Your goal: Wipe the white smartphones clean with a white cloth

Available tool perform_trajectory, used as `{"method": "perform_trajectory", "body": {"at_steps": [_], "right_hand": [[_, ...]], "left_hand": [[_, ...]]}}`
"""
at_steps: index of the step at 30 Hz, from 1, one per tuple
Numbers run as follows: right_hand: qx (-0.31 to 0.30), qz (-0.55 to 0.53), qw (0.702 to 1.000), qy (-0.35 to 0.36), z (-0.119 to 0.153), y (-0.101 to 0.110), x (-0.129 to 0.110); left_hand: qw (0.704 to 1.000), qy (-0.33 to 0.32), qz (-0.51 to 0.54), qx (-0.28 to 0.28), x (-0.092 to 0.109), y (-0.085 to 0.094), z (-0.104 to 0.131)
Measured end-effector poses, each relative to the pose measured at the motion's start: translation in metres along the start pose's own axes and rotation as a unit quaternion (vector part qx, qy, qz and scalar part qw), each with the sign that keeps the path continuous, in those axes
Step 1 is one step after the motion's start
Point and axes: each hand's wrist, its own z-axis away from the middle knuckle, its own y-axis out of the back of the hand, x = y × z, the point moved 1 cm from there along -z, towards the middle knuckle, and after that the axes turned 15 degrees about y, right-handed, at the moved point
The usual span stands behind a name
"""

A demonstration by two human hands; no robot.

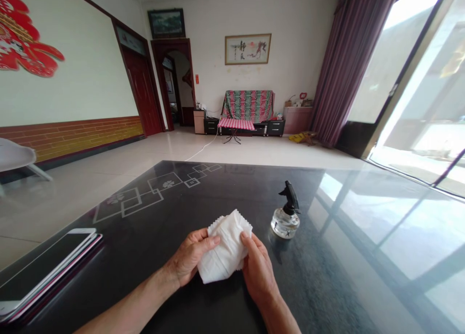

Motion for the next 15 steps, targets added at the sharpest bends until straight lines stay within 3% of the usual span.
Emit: {"method": "perform_trajectory", "body": {"at_steps": [15], "right_hand": [[0.005,-0.011,1.000,-0.027,-0.0067,0.0055,0.0097]], "left_hand": [[1.000,-0.020,-0.018,-0.001,0.0004,0.0009,-0.0036]]}}
